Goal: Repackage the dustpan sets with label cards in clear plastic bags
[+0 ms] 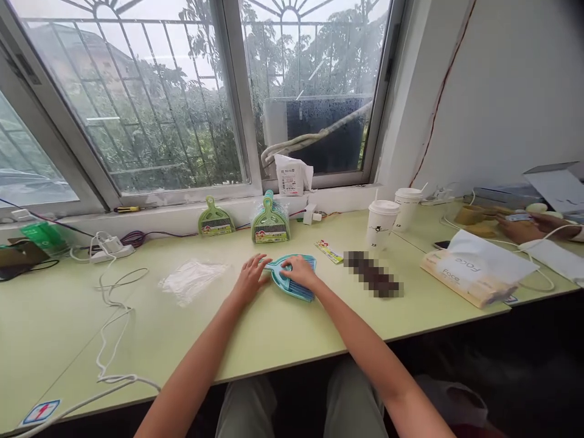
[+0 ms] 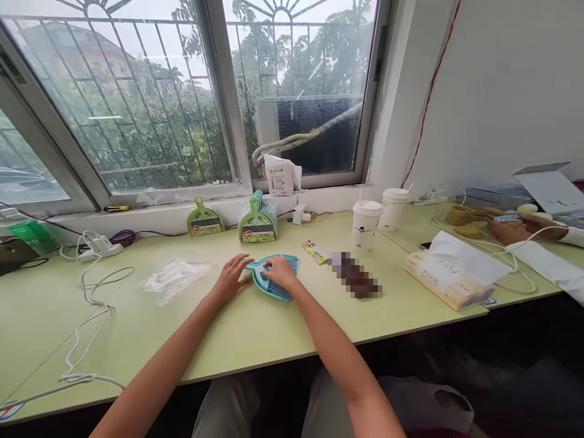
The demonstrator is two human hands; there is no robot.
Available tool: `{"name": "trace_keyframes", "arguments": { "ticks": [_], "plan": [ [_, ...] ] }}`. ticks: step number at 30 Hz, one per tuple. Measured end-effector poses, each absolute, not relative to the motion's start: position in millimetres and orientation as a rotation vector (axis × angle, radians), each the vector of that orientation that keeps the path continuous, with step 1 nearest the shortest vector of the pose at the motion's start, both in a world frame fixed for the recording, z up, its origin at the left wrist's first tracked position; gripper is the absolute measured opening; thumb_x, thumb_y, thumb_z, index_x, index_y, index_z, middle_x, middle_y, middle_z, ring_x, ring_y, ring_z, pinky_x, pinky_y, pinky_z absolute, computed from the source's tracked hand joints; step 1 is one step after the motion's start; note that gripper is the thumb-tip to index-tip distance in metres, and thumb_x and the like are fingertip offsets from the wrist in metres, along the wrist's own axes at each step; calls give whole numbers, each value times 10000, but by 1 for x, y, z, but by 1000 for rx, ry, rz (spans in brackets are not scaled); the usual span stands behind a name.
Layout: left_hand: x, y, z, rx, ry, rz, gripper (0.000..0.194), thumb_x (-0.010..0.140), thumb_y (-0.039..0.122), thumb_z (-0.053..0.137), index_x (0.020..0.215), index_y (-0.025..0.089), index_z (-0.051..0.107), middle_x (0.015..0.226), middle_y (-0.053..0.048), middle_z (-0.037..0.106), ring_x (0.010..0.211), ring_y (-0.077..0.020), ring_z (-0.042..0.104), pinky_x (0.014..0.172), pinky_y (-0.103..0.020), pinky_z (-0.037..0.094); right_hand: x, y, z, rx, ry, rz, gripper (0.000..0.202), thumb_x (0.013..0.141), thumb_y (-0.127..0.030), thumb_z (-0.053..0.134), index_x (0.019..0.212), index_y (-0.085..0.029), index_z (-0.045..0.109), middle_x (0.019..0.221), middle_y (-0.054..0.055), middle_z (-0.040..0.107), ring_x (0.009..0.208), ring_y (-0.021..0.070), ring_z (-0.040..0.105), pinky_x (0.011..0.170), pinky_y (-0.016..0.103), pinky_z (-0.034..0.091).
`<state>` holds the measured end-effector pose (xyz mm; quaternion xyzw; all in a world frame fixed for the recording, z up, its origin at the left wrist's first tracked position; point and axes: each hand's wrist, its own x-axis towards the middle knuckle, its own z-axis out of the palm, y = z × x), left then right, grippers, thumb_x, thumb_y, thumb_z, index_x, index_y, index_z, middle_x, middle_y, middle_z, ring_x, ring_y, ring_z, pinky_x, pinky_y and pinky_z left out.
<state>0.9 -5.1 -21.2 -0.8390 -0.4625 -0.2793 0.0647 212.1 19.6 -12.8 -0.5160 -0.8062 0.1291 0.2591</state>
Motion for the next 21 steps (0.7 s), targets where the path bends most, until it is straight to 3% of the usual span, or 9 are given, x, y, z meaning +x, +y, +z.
{"name": "trace_keyframes", "arguments": {
  "ticks": [3,8,14,21],
  "plan": [
    [1,0,-29,-2593,-1473,-817,426,840,178,567,1252,284,539,1272,-79,540,1166,-239,530,962,-401,449,210,17,-12,-1439,-2190,312,229,793,-347,639,973,-232,719,1059,19,702,1060,201,556,880,266,405],
    [0,7,-34,-2441,-1488,-898,446,817,159,605,1234,313,581,1360,-81,492,1301,-294,416,1049,-481,371,211,17,-12,-1572,-2146,234,224,814,-343,613,981,-241,723,1062,28,714,1104,213,542,856,272,412],
    [-8,19,-43,-2558,-1506,-1039,291,832,243,600,1116,240,664,1098,-87,647,1041,-232,606,935,-389,493,207,16,-12,-1533,-2180,281,231,805,-371,636,980,-262,741,1042,9,724,1079,213,552,838,273,426],
    [-4,13,-39,-2624,-1291,-780,355,830,77,481,1103,207,666,1239,-87,632,1167,-205,581,1046,-398,440,205,15,-13,-1499,-2240,238,236,830,-381,623,981,-248,745,1066,14,719,1091,219,546,858,279,427]
  ]
}}
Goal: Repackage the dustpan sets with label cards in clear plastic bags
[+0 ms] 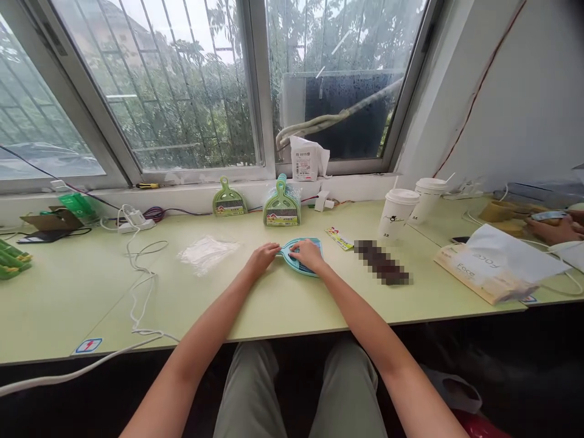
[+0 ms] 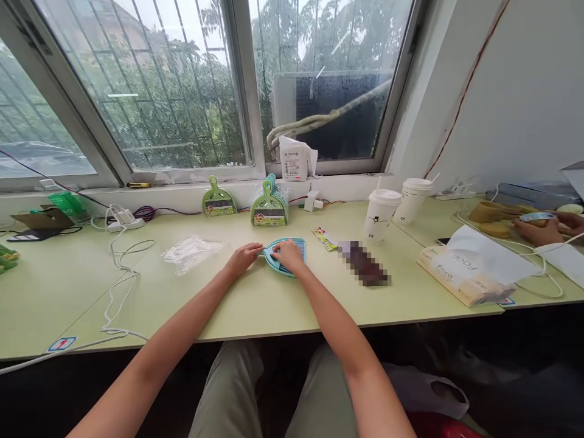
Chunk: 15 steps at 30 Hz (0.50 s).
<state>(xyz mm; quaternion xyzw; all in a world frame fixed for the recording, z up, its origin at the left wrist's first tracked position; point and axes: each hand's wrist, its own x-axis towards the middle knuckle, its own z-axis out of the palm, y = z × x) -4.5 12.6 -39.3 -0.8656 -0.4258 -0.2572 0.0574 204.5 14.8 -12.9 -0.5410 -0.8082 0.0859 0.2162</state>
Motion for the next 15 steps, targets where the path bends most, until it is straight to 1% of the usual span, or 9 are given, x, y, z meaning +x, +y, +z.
{"name": "trace_keyframes", "arguments": {
  "ticks": [2,3,6,8,10,12,13,14,15],
  "plan": [
    [-3,9,-38,-2694,-1337,-769,361,817,61,469,1085,203,665,1207,-79,652,1153,-192,595,1043,-377,443,205,14,-13,-1507,-2261,211,230,825,-379,632,972,-247,749,1065,14,720,1083,226,548,858,285,427],
    [-2,6,-38,-2719,-1390,-818,345,805,60,482,1051,208,674,1185,-73,662,1141,-195,603,1038,-373,445,205,13,-13,-1504,-2276,192,224,824,-373,633,961,-245,754,1058,18,722,1074,230,553,858,290,426],
    [2,-1,-35,-2760,-1542,-1108,302,760,46,528,927,233,695,1103,-54,686,1091,-209,629,1036,-370,440,206,10,-12,-1480,-2297,164,214,821,-366,626,932,-244,762,1040,31,729,1058,237,570,856,299,426],
    [6,-5,-32,-2714,-1603,-1340,283,754,41,533,876,241,693,1134,-57,664,1128,-221,603,1076,-390,394,205,8,-10,-1498,-2242,218,215,793,-391,645,920,-259,758,1020,24,734,1028,228,597,839,292,433],
    [12,-8,-25,-2520,-1695,-1648,281,773,64,539,945,240,676,1243,-66,603,1234,-232,520,1117,-418,333,203,7,-8,-1533,-2113,302,225,758,-428,666,901,-274,744,989,7,737,969,211,629,811,278,443],
    [19,-11,-17,-2220,-1811,-2083,334,800,129,570,1113,238,616,1321,-81,540,1299,-237,449,1115,-430,324,198,6,-6,-1536,-1929,366,246,749,-457,662,894,-268,720,966,0,735,920,198,646,790,270,452],
    [24,-12,-14,-2114,-1880,-2303,383,811,176,592,1188,237,571,1320,-92,534,1294,-243,451,1091,-431,351,196,6,-6,-1515,-1833,382,261,755,-468,649,899,-257,707,962,4,733,913,197,647,791,270,456],
    [29,-14,-12,-2099,-1953,-2502,421,818,228,609,1233,237,535,1290,-99,550,1259,-250,484,1050,-425,392,193,7,-7,-1479,-1748,392,279,761,-476,636,906,-244,695,962,13,729,911,198,646,798,274,460],
    [34,-15,-11,-2198,-2052,-2647,427,821,275,619,1236,235,527,1234,-100,582,1197,-256,535,996,-416,436,192,8,-7,-1430,-1688,411,299,765,-482,624,916,-231,685,965,24,726,901,199,645,803,279,465]
  ]
}}
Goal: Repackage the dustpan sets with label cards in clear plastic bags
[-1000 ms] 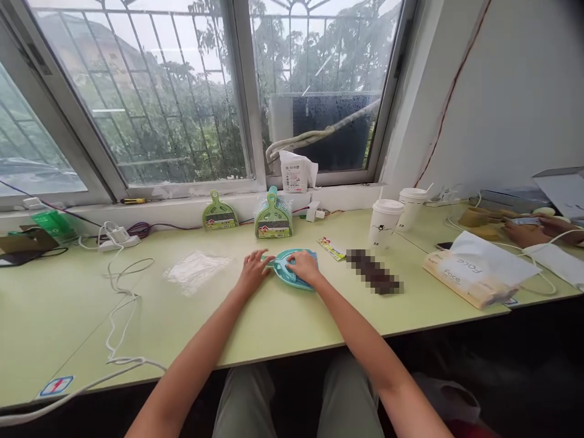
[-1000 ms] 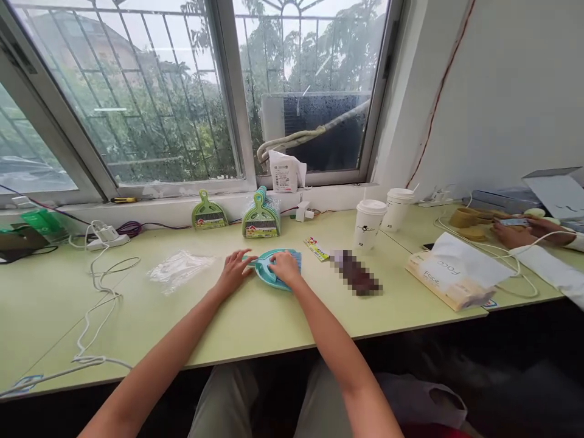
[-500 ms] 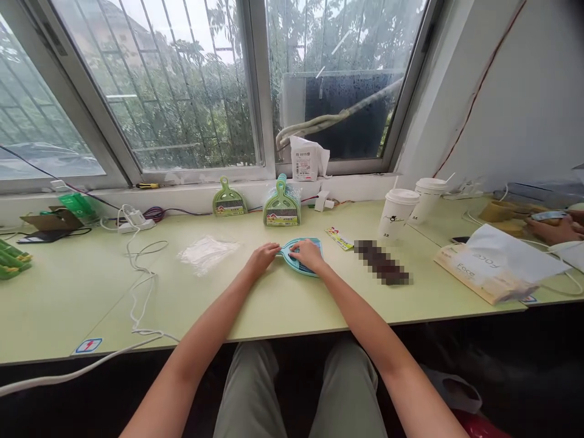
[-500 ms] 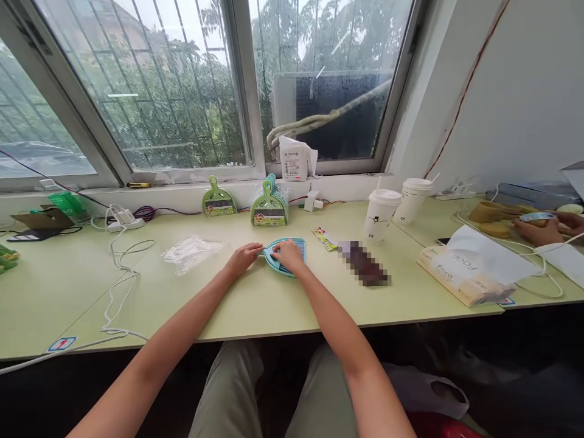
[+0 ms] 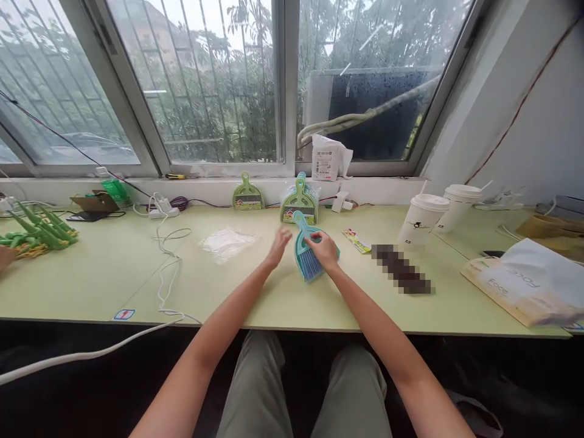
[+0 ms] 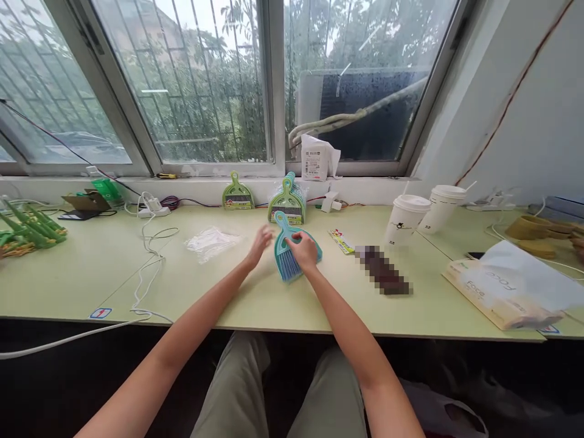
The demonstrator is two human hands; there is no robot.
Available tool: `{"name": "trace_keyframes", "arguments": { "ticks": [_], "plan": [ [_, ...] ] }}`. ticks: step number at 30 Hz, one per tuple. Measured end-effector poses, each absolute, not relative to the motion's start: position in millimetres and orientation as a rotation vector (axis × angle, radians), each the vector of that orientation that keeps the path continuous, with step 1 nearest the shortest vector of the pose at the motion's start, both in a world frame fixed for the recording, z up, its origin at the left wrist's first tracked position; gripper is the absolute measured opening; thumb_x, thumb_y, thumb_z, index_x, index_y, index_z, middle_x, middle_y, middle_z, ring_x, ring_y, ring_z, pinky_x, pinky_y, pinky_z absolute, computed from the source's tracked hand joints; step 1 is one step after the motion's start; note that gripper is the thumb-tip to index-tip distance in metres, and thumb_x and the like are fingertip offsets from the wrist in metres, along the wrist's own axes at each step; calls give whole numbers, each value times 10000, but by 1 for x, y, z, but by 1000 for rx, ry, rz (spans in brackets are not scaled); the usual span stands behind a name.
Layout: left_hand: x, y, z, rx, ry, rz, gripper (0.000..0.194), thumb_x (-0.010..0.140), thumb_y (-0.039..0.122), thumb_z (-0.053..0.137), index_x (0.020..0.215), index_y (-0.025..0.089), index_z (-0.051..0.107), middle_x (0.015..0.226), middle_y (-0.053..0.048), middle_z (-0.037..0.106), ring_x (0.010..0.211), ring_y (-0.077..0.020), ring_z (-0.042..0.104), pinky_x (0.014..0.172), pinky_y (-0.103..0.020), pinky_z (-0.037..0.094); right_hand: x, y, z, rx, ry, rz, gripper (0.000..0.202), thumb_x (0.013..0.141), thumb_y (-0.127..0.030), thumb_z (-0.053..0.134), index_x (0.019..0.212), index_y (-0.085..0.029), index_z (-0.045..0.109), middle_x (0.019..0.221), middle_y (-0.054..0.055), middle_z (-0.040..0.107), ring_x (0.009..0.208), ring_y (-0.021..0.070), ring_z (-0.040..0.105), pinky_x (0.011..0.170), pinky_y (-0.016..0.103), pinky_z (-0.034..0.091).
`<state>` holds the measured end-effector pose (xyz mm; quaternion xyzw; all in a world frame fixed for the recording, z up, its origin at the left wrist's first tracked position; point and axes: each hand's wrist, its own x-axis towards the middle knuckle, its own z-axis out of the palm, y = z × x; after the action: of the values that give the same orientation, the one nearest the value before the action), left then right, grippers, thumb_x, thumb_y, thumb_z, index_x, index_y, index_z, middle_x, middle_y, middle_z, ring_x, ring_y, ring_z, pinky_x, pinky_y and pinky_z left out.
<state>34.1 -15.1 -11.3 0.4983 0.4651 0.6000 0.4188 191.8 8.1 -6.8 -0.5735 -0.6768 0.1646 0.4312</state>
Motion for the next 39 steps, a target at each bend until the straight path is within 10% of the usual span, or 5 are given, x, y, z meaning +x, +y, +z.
{"name": "trace_keyframes", "arguments": {
  "ticks": [6,11,20,33,39],
  "plan": [
    [43,-18,-20,1114,932,1159,485,737,229,679,1198,218,528,1116,-69,629,996,-225,610,760,-281,509,218,37,-13,-1243,-1574,464,480,911,-429,309,1087,-141,650,1070,125,685,927,224,638,835,355,496],
    [17,-6,-18,882,1056,1351,446,709,204,657,1130,197,510,1053,-80,621,905,-194,617,684,-254,514,265,65,-42,-1765,-1702,77,552,894,-347,399,1377,-83,447,1502,197,347,1421,316,230,1121,545,183],
    [-14,6,-23,584,1041,1588,325,747,225,653,1051,233,540,920,-47,649,786,-165,652,704,-296,557,252,60,-41,-1571,-2061,432,369,909,-373,433,832,-198,749,1030,136,706,1017,238,628,913,324,433],
    [-21,10,-26,538,1072,1613,355,731,225,665,1055,219,519,855,-23,638,681,-140,643,697,-296,545,220,27,-36,-1146,-2198,595,133,794,-302,659,725,-189,649,1205,77,615,1094,197,586,953,332,421],
    [-19,9,-21,500,1084,1627,372,743,211,645,1094,229,523,883,-27,654,702,-146,656,719,-298,548,217,25,-33,-1052,-2292,633,242,818,-172,560,1046,-205,634,1285,87,586,1206,188,534,1029,386,381]
  ]
}}
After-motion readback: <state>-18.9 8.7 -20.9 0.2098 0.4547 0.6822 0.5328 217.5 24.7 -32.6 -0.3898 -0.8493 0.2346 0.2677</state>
